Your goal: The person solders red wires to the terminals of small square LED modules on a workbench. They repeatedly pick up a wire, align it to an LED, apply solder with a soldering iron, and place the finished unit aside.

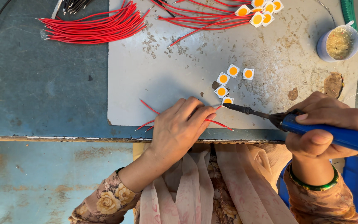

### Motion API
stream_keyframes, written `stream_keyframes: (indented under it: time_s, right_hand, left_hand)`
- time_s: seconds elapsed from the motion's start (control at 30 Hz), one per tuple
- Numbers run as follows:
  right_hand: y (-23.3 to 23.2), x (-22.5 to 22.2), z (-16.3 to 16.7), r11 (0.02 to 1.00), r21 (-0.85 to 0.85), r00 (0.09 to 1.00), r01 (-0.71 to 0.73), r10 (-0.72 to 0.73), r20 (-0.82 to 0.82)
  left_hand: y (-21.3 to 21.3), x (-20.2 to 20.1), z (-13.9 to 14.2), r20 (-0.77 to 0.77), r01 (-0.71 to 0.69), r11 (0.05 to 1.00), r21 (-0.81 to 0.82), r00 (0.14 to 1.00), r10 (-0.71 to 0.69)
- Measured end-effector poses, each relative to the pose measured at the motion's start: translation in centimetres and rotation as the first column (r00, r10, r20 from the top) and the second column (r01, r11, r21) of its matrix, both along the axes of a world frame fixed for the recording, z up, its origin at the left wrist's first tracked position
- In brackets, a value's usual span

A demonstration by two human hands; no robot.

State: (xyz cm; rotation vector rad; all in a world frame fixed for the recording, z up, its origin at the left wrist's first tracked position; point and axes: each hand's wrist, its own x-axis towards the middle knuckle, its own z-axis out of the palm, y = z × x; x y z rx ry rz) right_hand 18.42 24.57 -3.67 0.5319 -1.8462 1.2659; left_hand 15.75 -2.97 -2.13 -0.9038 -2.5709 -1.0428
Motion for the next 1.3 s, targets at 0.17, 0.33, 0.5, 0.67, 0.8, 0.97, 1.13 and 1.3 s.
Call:
stream_keyframes:
  time_s: [0.17,0.33,0.5,0.67,0.8,0.97,1.13,1.3]
  right_hand:
    - [0.19,-0.1,0.04,1.0,0.02,0.999,0.02,-0.019,-0.04]
    - [0.51,-0.5,-0.15,0.999,0.045,0.994,0.031,-0.026,-0.105]
    - [0.56,-0.59,-0.12,0.998,0.053,0.994,0.023,-0.017,-0.11]
    - [0.56,-0.35,0.0,0.999,0.037,0.997,0.032,-0.029,-0.069]
    - [0.62,-0.41,0.01,0.999,0.033,0.998,0.026,-0.024,-0.06]
    - [0.38,-0.48,-0.06,1.0,0.02,0.998,0.017,-0.015,-0.061]
    - [0.13,-0.29,-0.16,1.0,0.005,0.999,0.003,-0.003,-0.044]
    - [-0.08,-0.64,-0.04,1.0,0.005,0.998,-0.02,0.021,-0.061]
  left_hand:
    - [0.09,0.02,0.03,-0.015,0.004,1.0,0.003,1.0,-0.004]
    - [0.1,0.08,-0.08,-0.033,0.011,1.0,-0.006,0.999,-0.011]
    - [0.08,0.11,-0.06,-0.026,0.01,1.0,-0.003,1.0,-0.011]
    - [0.11,0.07,0.14,0.003,-0.009,1.0,0.01,1.0,0.009]
    - [0.1,0.06,0.16,0.0,-0.006,1.0,0.023,1.0,0.006]
    - [0.18,0.03,-0.01,0.0,-0.007,1.0,0.013,1.0,0.007]
    - [0.27,-0.03,-0.12,0.001,-0.012,1.0,0.012,1.0,0.012]
    - [0.25,0.0,-0.15,0.002,-0.019,1.0,-0.004,1.0,0.019]
